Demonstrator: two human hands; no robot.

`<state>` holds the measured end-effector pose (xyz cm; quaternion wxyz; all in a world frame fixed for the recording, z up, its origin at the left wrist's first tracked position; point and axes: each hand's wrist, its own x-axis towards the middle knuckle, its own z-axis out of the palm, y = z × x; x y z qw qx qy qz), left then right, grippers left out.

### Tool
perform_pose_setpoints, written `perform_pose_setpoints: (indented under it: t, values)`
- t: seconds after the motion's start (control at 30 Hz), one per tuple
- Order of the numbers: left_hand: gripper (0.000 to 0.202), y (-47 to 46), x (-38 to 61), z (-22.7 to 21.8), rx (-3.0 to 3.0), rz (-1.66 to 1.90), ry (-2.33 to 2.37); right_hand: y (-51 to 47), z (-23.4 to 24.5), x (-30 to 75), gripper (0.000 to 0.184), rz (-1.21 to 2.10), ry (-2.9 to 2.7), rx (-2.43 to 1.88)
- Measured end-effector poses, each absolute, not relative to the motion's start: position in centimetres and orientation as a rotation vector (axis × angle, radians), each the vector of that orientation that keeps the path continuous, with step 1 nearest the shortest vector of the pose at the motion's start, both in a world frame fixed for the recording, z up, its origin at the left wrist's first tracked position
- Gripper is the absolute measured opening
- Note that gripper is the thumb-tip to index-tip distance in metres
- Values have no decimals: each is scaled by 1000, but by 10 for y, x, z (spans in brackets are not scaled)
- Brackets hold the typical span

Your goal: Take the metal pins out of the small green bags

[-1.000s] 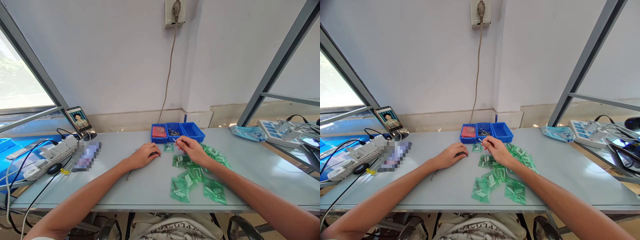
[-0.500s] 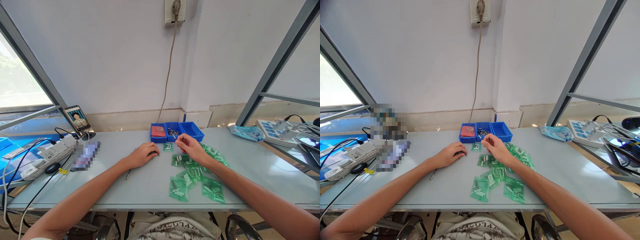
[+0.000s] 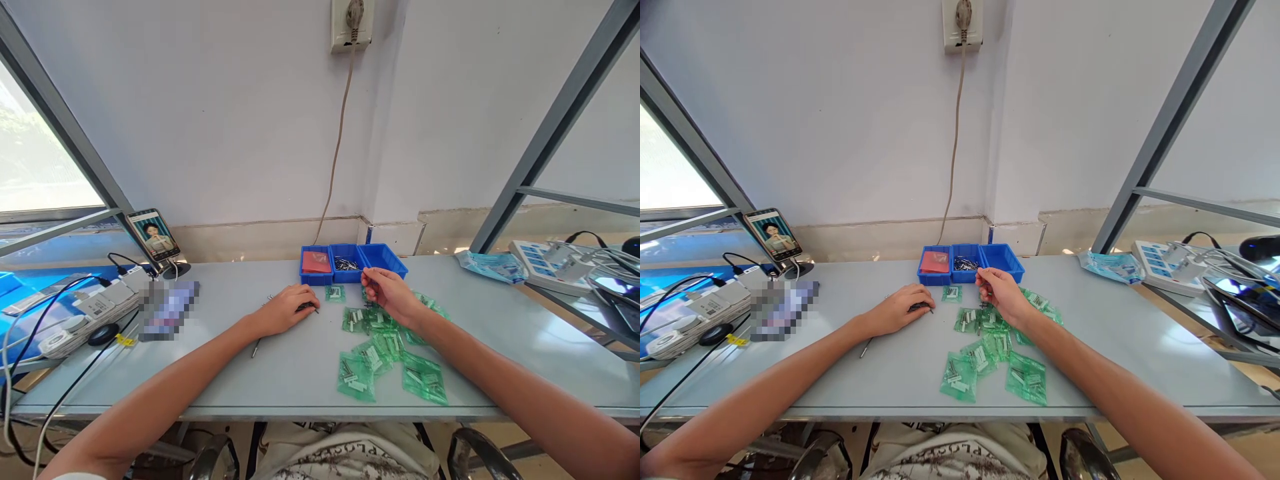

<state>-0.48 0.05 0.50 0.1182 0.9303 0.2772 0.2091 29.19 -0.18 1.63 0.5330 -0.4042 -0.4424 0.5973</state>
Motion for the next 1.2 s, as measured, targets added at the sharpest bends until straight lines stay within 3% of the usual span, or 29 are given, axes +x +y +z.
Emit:
perform_pose_setpoints:
  t: [0.2, 0.57, 0.77, 0.97, 1.2]
  values:
    - [21, 2, -5, 3, 2729, 619, 825, 2, 17, 297, 32, 1548, -965, -930]
    - [30, 4, -9, 2, 2895, 621, 1099, 0, 13, 296, 40, 1309, -1167, -1070]
    - [25, 6, -10, 2, 2776, 595, 996, 1, 12, 296, 40, 1240, -1262, -1109]
    - [22, 5, -8, 2, 2778, 608, 934, -13, 11, 287, 28, 680, -1959, -1046]
    - [25, 0, -4, 1, 2871, 610, 928, -32, 13, 276, 32, 445, -2605, -763]
